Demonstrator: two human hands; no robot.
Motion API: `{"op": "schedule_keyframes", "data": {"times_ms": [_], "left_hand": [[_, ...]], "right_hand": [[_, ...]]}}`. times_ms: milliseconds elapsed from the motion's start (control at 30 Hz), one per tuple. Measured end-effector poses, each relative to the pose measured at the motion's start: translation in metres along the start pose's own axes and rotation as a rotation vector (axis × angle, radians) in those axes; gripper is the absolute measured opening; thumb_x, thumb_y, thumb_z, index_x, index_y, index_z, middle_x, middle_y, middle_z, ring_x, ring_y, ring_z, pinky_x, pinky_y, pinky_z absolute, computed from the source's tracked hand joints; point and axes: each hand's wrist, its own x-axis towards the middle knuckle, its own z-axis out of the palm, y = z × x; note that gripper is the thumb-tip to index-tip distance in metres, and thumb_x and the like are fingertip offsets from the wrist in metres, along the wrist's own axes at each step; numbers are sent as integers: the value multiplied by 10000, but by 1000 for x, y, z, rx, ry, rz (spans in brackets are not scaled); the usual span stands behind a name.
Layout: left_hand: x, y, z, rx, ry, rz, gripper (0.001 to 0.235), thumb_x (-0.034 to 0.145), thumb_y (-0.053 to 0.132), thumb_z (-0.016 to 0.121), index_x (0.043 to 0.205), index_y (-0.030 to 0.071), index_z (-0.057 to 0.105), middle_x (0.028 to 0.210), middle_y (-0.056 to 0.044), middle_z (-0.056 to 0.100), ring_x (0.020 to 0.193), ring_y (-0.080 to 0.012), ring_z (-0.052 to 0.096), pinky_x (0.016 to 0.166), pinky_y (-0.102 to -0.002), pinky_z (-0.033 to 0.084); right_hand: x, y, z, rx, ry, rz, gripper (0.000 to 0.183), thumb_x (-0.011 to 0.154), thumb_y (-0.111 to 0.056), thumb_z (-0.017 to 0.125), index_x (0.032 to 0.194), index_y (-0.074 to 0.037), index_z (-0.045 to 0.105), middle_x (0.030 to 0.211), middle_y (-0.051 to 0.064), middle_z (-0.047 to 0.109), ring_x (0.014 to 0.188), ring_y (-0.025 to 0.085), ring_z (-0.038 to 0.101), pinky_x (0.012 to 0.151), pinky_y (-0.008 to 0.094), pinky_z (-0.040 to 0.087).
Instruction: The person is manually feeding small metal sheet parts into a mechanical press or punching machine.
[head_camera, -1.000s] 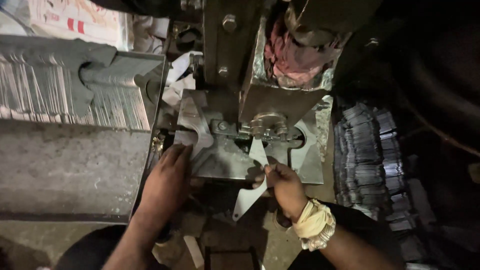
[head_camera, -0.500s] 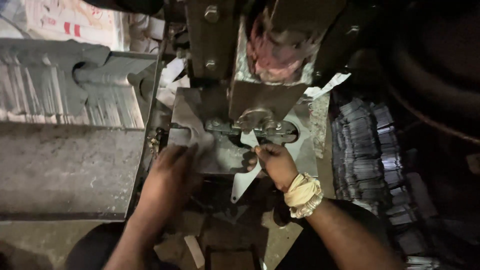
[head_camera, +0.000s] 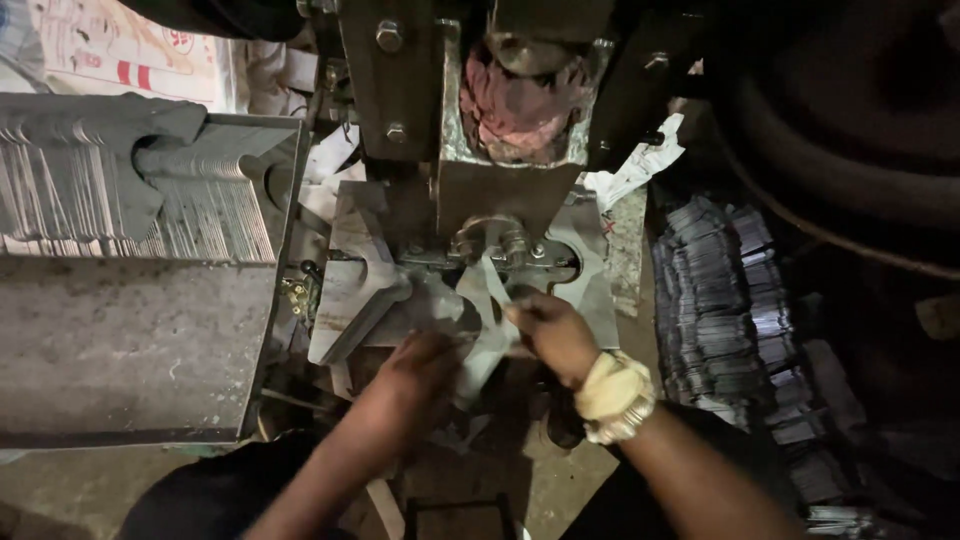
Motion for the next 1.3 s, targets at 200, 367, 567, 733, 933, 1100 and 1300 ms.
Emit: {"op": "schedule_keyframes", "data": {"times_ms": [200,367,567,733,933,1100,1300], "left_hand": [[6,-8,51,281,20,-22,422,807,50,636,1223,-17,646,1191,-184,633,1085,-364,591,1009,-494,480],[12,-15,64,220,41,39,566,855,48,639,1405,-70,580,1141,-200,589,1102,-379,538,1096,-539,409],[14,-7,48,291,7,159,493,763,55,670,1247,4,592,1196,-129,615,1117,-357,546,1066,-521,429],[10,-5,52,242,54,52,678,771,54,679,1419,-80,530,1227,-205,567,1131,-399,514,1019,-458,468],[11,-3,49,134,-9,-2,704,786,72,674,1453,-69,495,1236,-213,541,1130,-424,521,991,-485,473],[7,-20,66,271,43,-2,581,876,129,671,1437,35,552,1293,-172,553,1154,-396,545,986,-493,478],[-3,-17,53,423,121,189,594,819,203,672,1387,56,581,1352,-197,567,1218,-408,533,1022,-528,467]], "right_hand": [[-57,-38,-55,-727,330,-430,220,910,-223,707,1027,-45,764,786,134,759,670,220,725,625,379,557],[-13,-59,-89,-762,596,-413,215,946,-258,729,1050,-79,790,853,183,730,697,303,734,630,418,541],[56,-35,-94,-797,557,-462,167,909,-262,751,1018,-151,810,942,172,753,782,344,720,677,423,550],[41,-28,-70,-1125,902,-593,212,798,-272,841,987,-177,844,1036,245,646,971,467,639,825,519,531],[-44,-65,-19,-646,568,-513,210,936,-195,710,1136,-137,728,1193,179,640,1072,326,671,836,395,578],[-67,-52,8,-893,137,-731,487,798,-49,666,1282,-101,680,1385,138,622,1246,331,592,1033,421,505],[-71,-59,23,-1113,78,-982,491,819,-127,763,1303,-89,689,1485,157,521,1294,380,515,1055,470,417]]}}
